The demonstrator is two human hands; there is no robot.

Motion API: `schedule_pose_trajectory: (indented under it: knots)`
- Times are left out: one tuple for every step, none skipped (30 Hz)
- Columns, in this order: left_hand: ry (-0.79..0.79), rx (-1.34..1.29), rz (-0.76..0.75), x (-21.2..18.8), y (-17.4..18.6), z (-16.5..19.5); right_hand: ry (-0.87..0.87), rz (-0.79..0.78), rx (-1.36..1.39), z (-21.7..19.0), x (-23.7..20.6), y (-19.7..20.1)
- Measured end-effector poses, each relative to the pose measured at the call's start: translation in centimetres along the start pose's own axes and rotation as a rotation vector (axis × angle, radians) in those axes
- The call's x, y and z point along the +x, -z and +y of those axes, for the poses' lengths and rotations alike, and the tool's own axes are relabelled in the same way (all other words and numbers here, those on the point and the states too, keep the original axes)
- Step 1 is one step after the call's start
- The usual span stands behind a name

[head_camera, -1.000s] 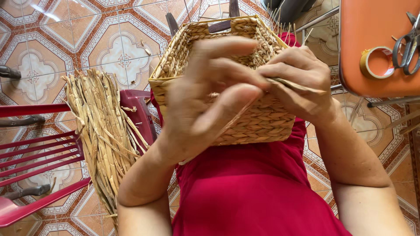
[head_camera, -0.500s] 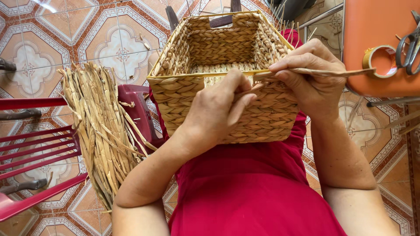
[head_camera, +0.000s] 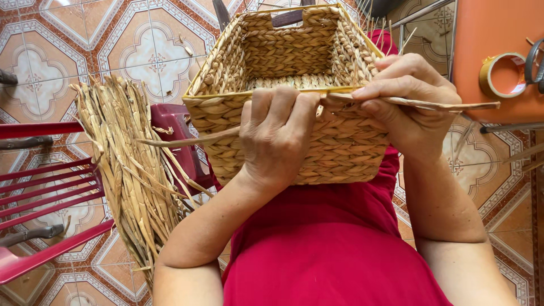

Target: The person weaves a rectangular basket using dried palm strips, interlacing them through the vertical frame and securing the rim. They trim excess material with scissors and adjust the weave to maintain even tension.

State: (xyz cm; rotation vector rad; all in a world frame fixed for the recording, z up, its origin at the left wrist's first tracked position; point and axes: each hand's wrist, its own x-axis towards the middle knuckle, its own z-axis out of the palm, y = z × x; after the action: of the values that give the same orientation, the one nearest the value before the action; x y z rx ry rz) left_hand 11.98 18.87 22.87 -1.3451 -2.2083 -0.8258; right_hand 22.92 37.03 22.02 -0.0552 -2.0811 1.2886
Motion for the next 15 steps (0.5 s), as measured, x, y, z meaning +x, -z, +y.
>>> schedule_pose_trajectory:
  knots:
    - [-0.006,0.011,0.008,0.1,-0.1,0.0,0.059,0.017,-0.073,-0.1,0.0,0.0]
    - [-0.017,0.019,0.016,0.3,-0.2,-0.1,0.119,0.037,-0.148,-0.2,-0.2,0.0]
    - [-0.03,0.041,0.011,0.4,-0.3,-0.1,0.175,0.055,-0.226,-0.3,-0.6,-0.1]
    - [-0.041,0.06,0.006,0.5,-0.3,-0.2,0.235,0.066,-0.315,-0.6,-1.0,0.1]
    - [-0.053,0.079,0.002,0.6,-0.4,-0.2,0.296,0.077,-0.406,-1.0,-1.6,0.3]
    - [-0.066,0.059,-0.015,0.6,-0.5,-0.1,0.359,0.089,-0.497,-1.4,-2.1,0.3]
    - [-0.079,0.041,-0.033,0.6,-0.6,0.0,0.365,0.058,-0.517,-1.7,-2.6,0.3]
    - [-0.091,0.022,-0.054,0.5,-0.6,0.1,0.368,0.025,-0.537,-2.1,-3.0,0.0]
    - [-0.075,-0.009,-0.065,0.3,-0.7,0.3,0.371,-0.007,-0.559,-2.5,-3.3,-0.2]
    - [-0.061,-0.04,-0.072,0.1,-0.7,0.5,0.358,-0.061,-0.541,-2.7,-3.5,-0.6]
    - [-0.046,-0.07,-0.08,-0.1,-0.7,0.7,0.344,-0.116,-0.522,-2.9,-3.4,-1.0]
    - [-0.029,-0.173,-0.1,-0.3,-0.8,0.8,0.327,-0.17,-0.503,-3.2,-3.2,-1.0]
    - [-0.01,-0.277,-0.122,-0.5,-0.9,0.7,0.321,-0.258,-0.482,-3.5,-2.9,-0.7]
    - [0.013,-0.379,-0.141,-0.7,-0.9,0.7,0.318,-0.35,-0.457,-3.8,-2.3,0.1]
    - [0.022,-0.43,-0.142,-0.8,-0.9,0.5,0.317,-0.44,-0.428,-3.9,-1.7,1.2]
